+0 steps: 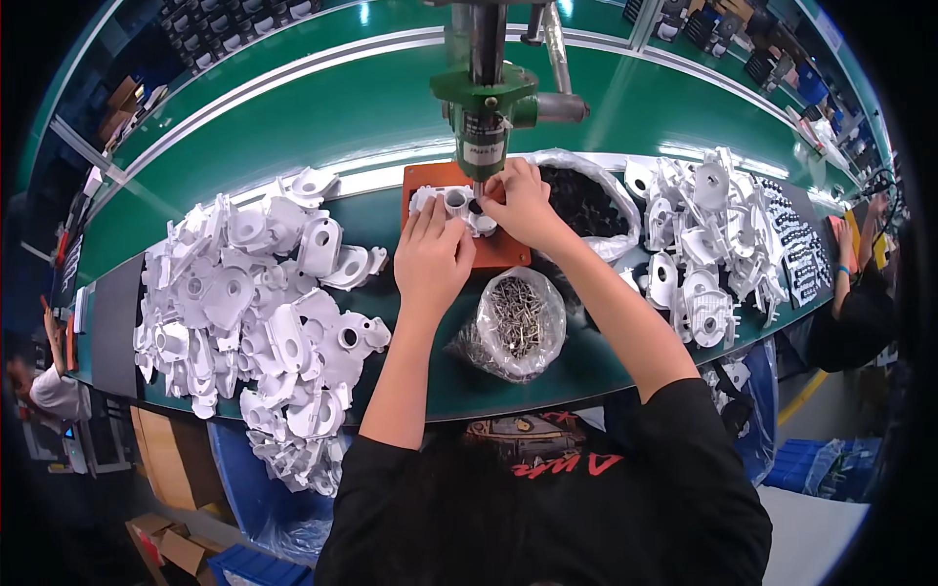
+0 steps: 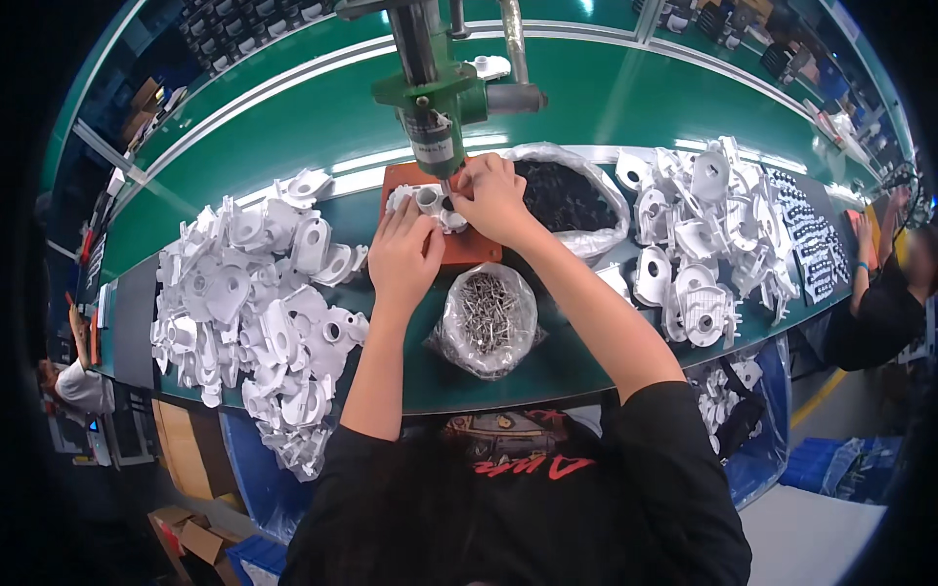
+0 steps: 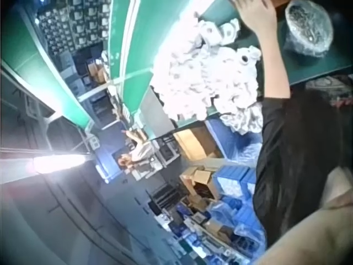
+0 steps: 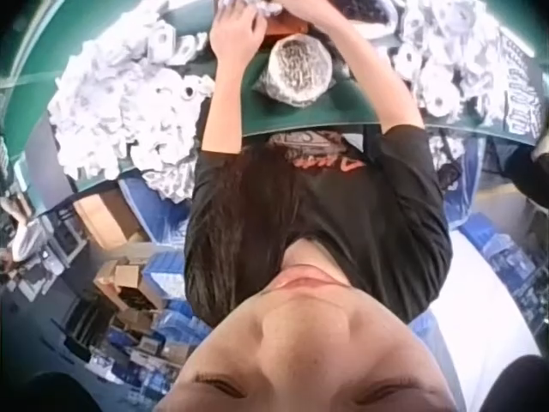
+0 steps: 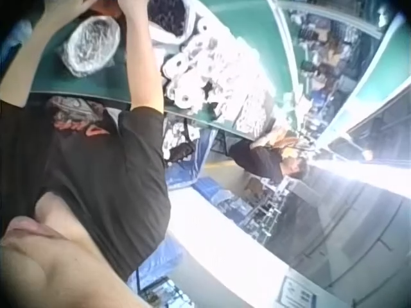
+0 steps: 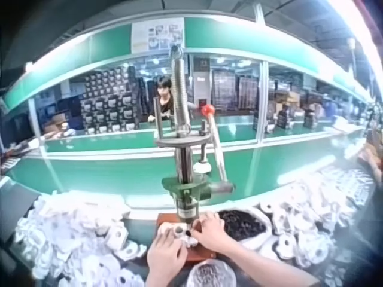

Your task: Assemble small plastic components using a manual arbor press to secure fasteners.

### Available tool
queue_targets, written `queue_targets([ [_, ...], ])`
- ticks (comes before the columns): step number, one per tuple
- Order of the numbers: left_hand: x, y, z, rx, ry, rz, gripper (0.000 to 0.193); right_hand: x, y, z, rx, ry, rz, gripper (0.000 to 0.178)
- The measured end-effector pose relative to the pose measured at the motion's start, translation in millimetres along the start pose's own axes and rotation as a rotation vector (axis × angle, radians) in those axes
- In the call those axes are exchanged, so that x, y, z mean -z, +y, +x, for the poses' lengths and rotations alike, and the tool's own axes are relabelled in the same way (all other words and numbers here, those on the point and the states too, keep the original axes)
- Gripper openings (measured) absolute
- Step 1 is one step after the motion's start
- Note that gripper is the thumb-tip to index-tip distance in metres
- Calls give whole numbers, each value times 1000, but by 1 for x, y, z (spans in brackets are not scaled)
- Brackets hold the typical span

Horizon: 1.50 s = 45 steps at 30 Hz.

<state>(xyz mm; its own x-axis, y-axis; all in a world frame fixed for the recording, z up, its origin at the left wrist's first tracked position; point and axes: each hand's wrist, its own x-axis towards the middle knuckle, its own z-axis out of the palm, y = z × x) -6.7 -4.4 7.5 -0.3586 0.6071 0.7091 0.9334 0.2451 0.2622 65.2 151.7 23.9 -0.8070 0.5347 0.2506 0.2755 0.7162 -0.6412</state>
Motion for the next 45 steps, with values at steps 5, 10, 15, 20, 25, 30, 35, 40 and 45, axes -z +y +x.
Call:
queue_targets([
  [5, -1, 1, -1, 1, 4, -9, 11, 12, -12, -16, 115, 211, -72, 18],
  [10, -4, 2, -2, 1, -8, -1, 11, 51, -21, -67, 374, -146, 30, 16],
  [15, 0, 3, -1, 42, -90, -5, 11, 37, -27, -105, 542, -61, -231, 22],
  [20, 1, -1, -4, 21, -57, 5, 9, 37, -27, -117, 546, -121, -216, 20],
  [25, -2, 1, -4, 14, -39, -12, 11, 25, -27, -119, 563, -69, -293, 14],
  [30, -3, 2, -2, 10, -37, -16, 11, 26, -26, -116, 595, -92, -268, 13],
  [35, 6, 3, -3, 23, -32, -12, 11, 36, -31, -112, 482, -163, -52, 11],
  [40, 1, 2, -2, 15, -6, 0, 11, 60, -33, -99, 315, -319, 174, 12],
  [45, -1, 1, -4, 39, 12, -23, 11, 75, -27, -49, -85, -296, 254, 14],
])
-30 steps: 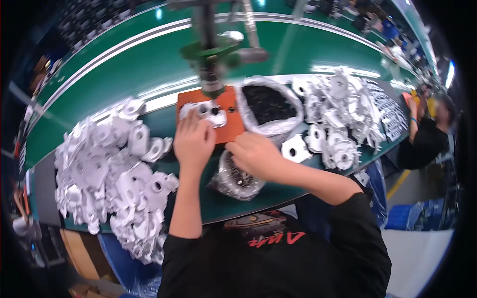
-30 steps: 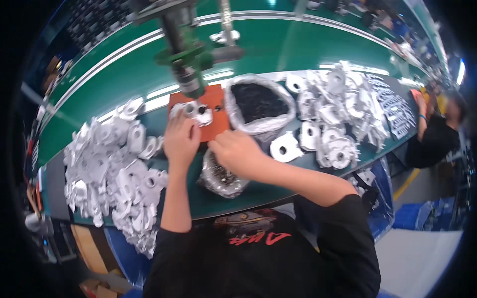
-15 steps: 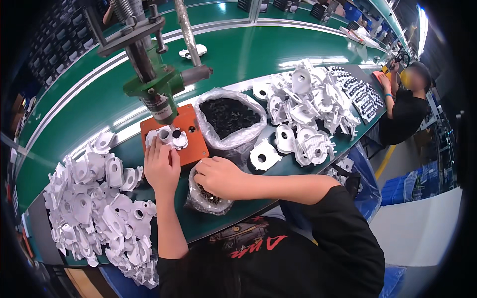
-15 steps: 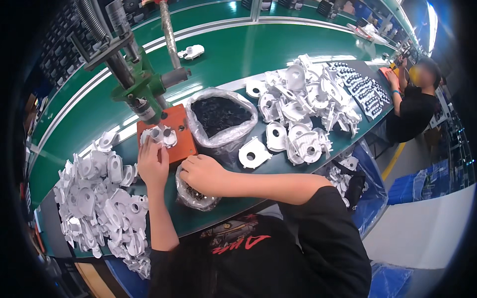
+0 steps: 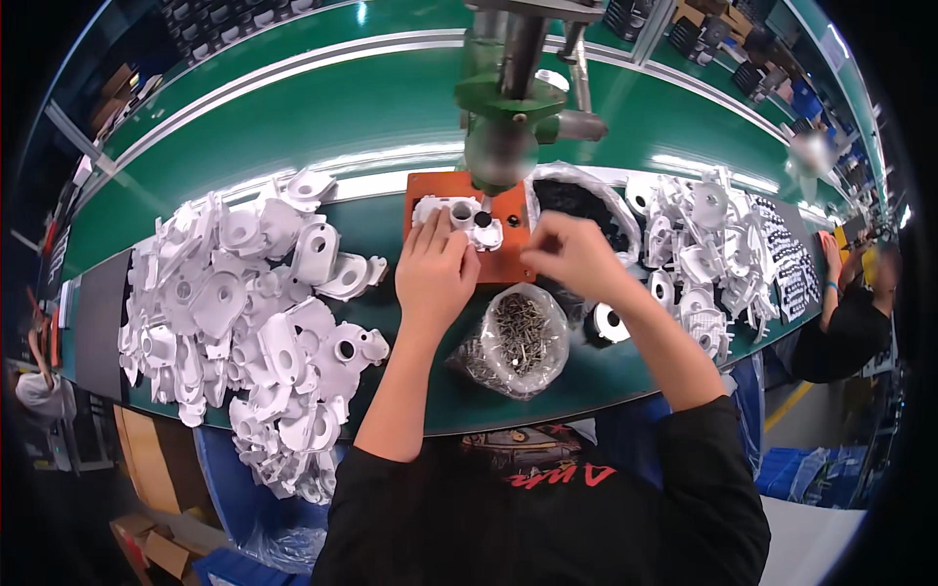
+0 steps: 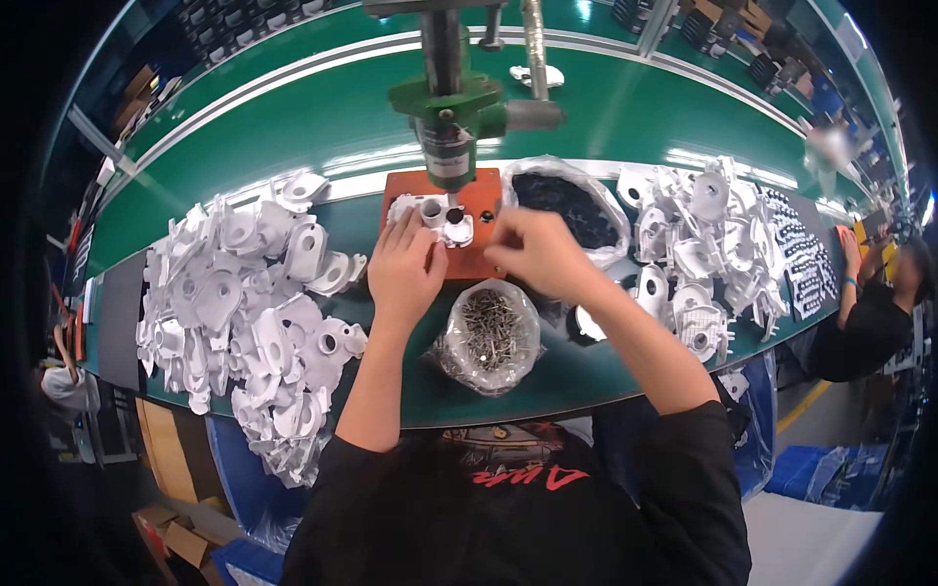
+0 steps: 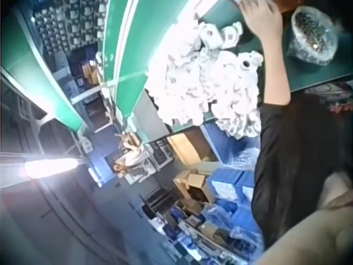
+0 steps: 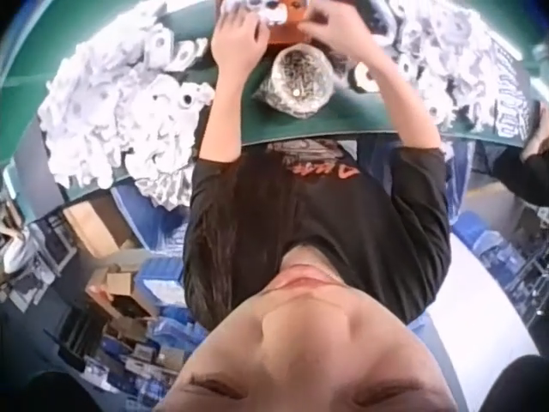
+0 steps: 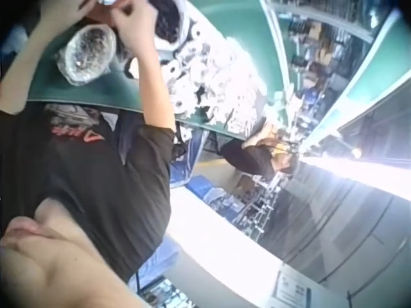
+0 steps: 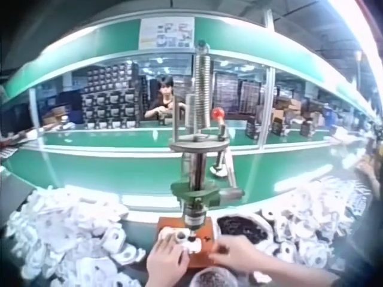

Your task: Assemble small plastic components using a manual arbor press to secure fasteners.

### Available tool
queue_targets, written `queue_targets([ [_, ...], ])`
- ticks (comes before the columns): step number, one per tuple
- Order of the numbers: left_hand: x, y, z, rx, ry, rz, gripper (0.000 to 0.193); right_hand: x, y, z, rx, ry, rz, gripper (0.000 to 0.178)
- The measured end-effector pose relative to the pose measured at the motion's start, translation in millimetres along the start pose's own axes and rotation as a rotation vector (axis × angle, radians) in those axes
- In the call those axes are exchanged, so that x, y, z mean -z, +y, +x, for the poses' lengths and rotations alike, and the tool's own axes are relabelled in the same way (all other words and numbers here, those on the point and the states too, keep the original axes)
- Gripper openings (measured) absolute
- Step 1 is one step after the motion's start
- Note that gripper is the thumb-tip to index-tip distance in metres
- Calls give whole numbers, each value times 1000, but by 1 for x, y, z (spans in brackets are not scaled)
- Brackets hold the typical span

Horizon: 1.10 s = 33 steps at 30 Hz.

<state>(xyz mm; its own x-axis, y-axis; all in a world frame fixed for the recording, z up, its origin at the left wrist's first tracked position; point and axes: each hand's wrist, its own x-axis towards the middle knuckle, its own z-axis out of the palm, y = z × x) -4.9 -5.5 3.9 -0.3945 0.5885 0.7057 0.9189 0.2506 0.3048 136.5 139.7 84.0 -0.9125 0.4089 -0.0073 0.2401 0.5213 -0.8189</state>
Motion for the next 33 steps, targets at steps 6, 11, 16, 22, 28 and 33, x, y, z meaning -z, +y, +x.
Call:
queue_targets([
  [6, 5, 1, 3, 8, -12, -12, 14, -11, 24, 45, 80, 104, 116, 17],
  [11, 6, 0, 0, 40, -22, -78, 25, -33, 1, 31, 353, 37, -164, 14],
  [16, 8, 0, 1, 43, -29, -90, 26, -36, -5, 30, 311, -6, -112, 12],
  [22, 7, 2, 2, 61, -32, -109, 23, -39, 2, 24, 364, 48, -68, 13],
  [28, 5, 0, 0, 71, -34, -112, 26, -43, -1, 23, 327, 66, -62, 14],
  [33, 9, 2, 1, 69, -24, -122, 29, -42, -5, 22, 359, 95, -172, 15],
])
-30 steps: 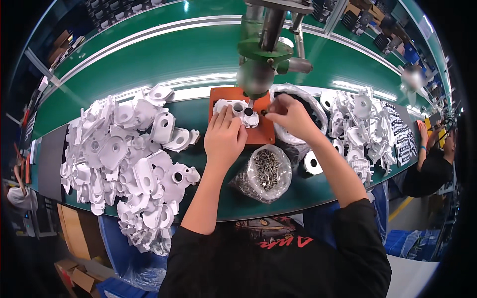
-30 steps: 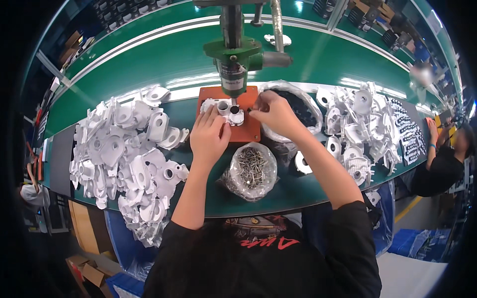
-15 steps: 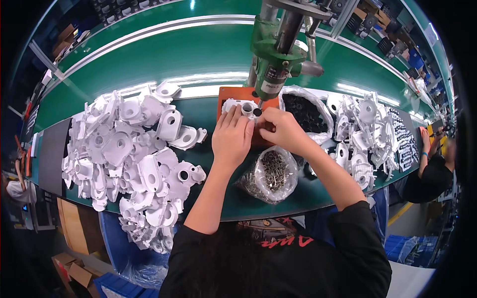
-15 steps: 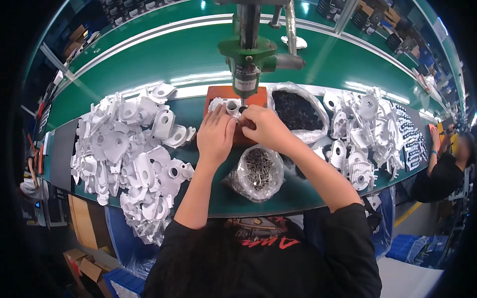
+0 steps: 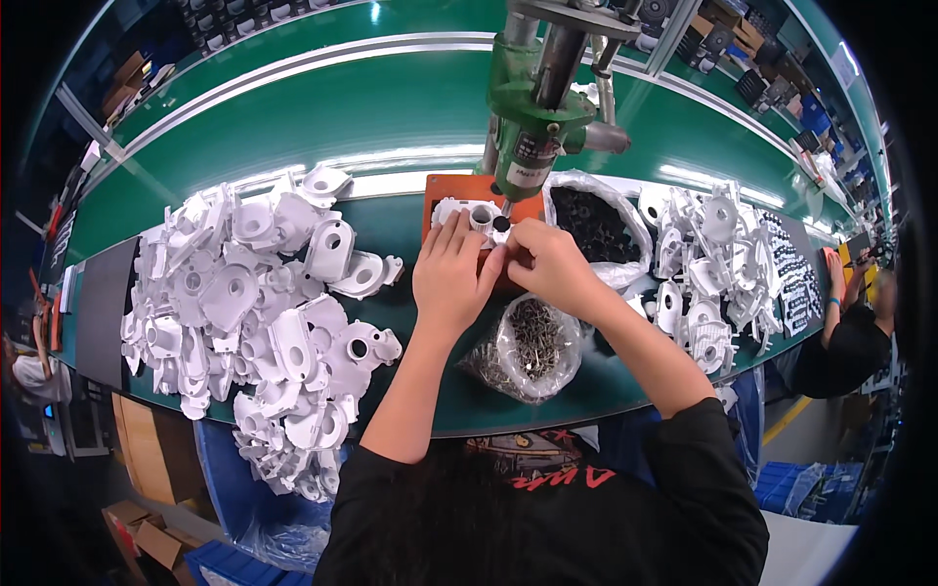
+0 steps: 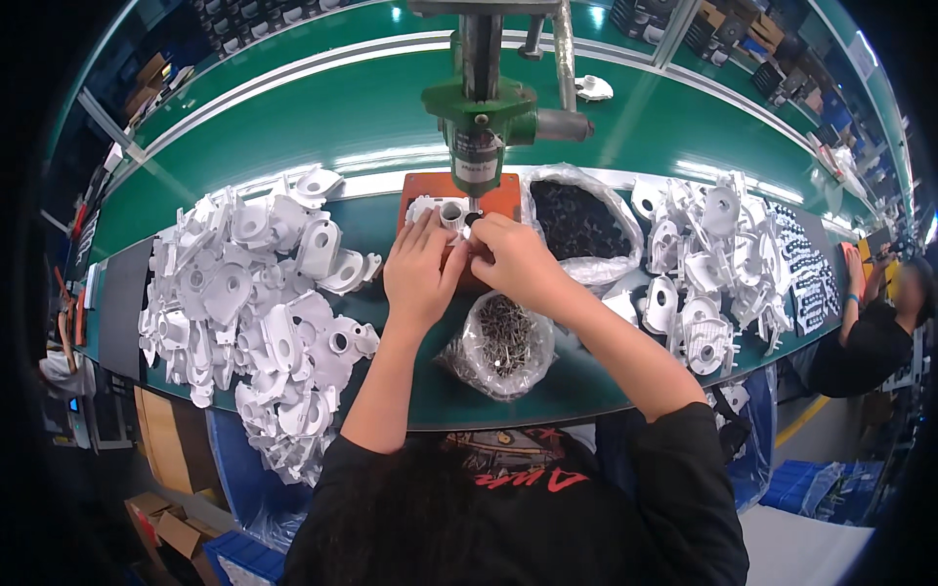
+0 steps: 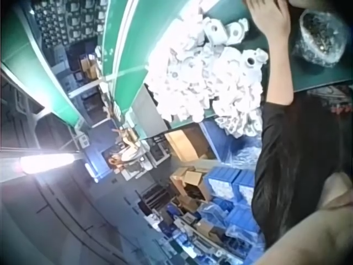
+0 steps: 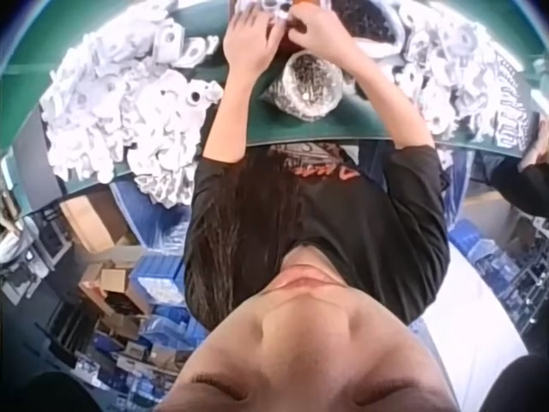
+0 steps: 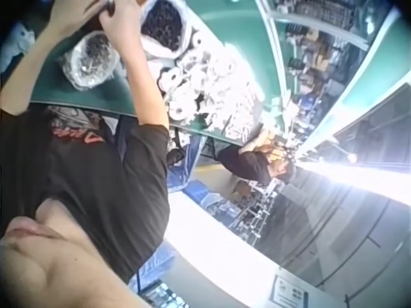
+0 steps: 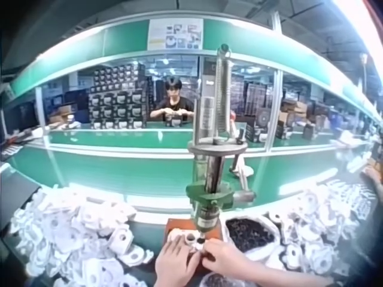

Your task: Assemble small plastic components using a manual arbor press to secure fasteners.

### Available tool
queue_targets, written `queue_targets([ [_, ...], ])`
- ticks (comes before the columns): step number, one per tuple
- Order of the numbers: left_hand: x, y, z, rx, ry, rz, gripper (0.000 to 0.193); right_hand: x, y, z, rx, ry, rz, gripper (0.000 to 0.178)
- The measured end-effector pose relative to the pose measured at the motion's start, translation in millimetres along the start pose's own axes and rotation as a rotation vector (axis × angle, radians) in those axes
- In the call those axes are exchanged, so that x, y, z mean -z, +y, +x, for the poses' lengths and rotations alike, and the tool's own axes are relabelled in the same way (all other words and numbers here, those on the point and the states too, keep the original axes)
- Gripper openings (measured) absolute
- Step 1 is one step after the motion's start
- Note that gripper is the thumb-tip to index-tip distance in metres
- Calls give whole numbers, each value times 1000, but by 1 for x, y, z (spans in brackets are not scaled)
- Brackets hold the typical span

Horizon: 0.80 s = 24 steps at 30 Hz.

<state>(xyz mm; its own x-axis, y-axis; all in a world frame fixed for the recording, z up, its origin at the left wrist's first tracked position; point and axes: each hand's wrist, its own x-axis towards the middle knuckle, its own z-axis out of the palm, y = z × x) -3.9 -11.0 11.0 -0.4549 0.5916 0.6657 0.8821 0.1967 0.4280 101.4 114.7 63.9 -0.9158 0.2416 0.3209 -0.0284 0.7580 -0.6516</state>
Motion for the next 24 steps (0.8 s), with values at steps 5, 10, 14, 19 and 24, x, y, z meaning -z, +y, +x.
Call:
queue_targets([
  [5, -1, 0, 1, -3, 7, -8, 31, -2, -1, -1, -19, 41, 52, 16],
  [10, 0, 1, 1, -1, -10, 36, 27, 5, 10, 5, -290, 173, 212, 18],
  [14, -1, 0, 0, -8, -2, 66, 27, 4, 35, 17, -332, 160, 206, 22],
  [19, -3, 1, 0, -26, -2, 69, 28, -9, 51, 26, -273, 217, 438, 23],
  [24, -3, 0, 0, -32, 15, 68, 28, -15, 56, 27, -336, 151, 364, 25],
])
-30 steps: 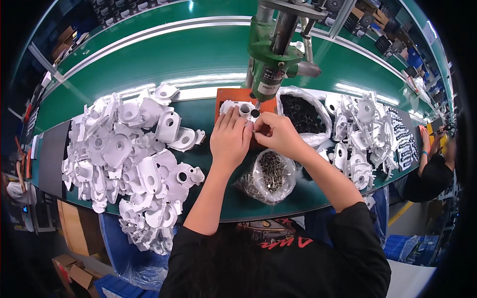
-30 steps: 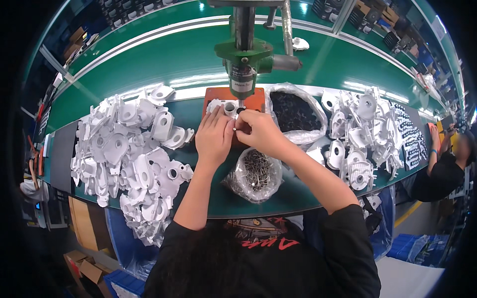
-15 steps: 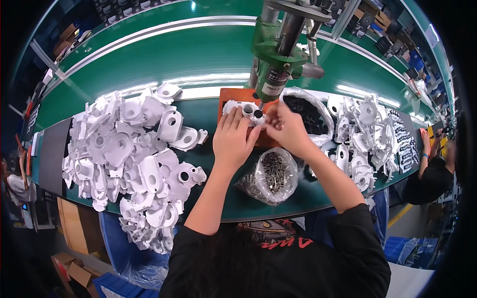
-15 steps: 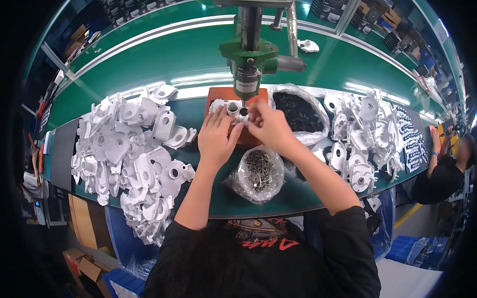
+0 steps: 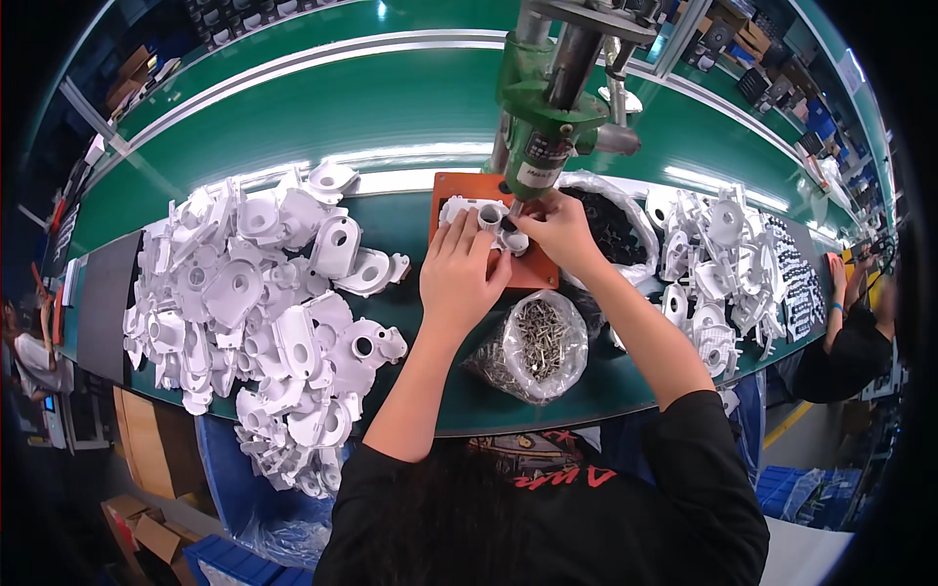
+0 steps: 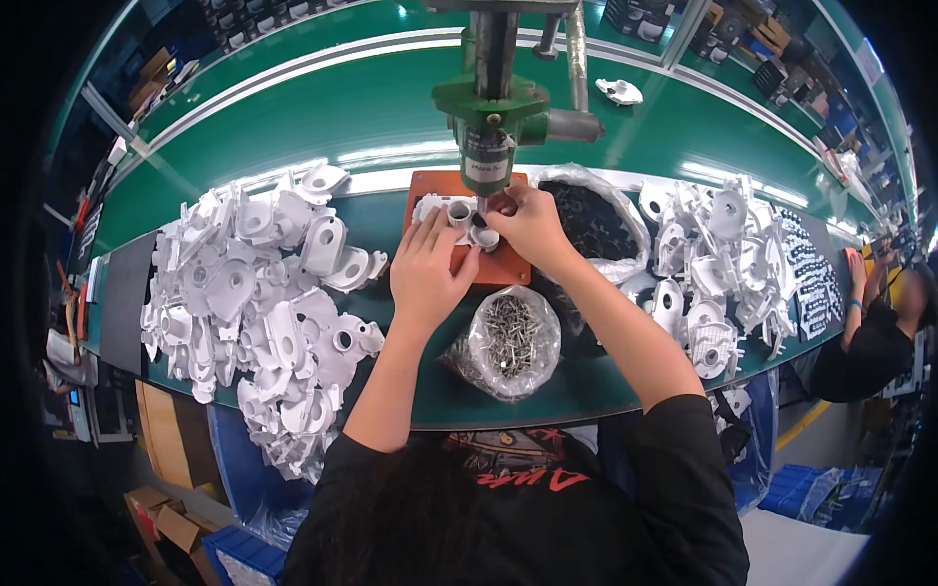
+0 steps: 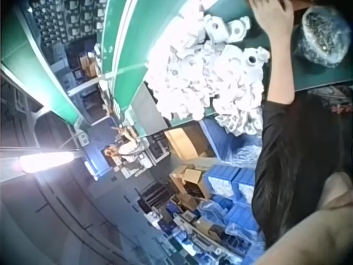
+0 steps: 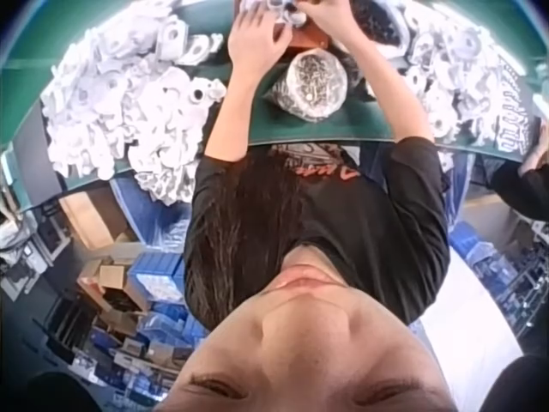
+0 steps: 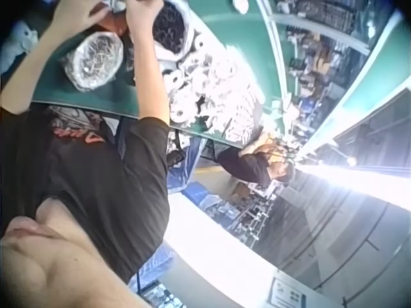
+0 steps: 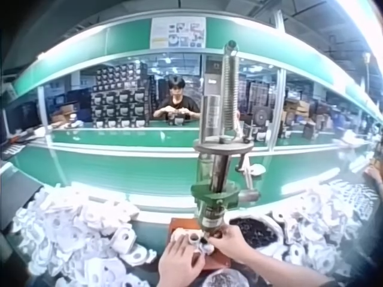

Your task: Assemble small plastic components using a manual arbor press to secure fasteners.

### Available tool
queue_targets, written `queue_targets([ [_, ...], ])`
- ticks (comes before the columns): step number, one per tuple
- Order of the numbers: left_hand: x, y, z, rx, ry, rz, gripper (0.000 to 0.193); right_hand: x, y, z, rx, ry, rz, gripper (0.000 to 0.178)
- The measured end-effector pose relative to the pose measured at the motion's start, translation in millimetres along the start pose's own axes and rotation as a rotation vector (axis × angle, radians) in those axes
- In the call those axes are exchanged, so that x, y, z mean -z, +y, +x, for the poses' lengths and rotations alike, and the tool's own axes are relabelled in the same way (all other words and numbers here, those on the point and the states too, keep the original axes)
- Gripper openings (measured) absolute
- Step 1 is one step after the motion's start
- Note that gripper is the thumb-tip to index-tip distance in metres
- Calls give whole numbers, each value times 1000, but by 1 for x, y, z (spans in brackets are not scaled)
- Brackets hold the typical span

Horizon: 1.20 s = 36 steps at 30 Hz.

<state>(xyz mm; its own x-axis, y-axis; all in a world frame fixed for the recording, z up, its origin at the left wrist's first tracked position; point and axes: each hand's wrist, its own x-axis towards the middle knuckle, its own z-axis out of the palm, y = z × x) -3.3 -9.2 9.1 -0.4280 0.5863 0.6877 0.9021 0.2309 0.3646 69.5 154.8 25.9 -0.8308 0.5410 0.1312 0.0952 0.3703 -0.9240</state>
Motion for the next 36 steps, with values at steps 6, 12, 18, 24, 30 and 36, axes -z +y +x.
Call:
queue_targets([
  [6, -1, -2, -1, -13, -10, 8, 30, 2, -5, -3, -35, -27, -4, 22],
  [12, 0, 1, 0, -8, -19, 32, 31, 2, -1, -7, -2, -17, 8, 20],
  [18, 3, 3, 3, -38, -48, 55, 32, -1, -2, -8, 154, 50, -49, 13],
  [24, 4, 6, 5, -34, -60, 67, 32, 7, -7, -30, 530, -19, -422, 27],
  [30, 5, 7, 6, -32, -59, 71, 31, 8, -18, -37, 537, -18, -688, 35],
  [36, 6, 7, 7, -22, -57, 63, 32, 3, -20, -46, 490, -63, -686, 40],
])
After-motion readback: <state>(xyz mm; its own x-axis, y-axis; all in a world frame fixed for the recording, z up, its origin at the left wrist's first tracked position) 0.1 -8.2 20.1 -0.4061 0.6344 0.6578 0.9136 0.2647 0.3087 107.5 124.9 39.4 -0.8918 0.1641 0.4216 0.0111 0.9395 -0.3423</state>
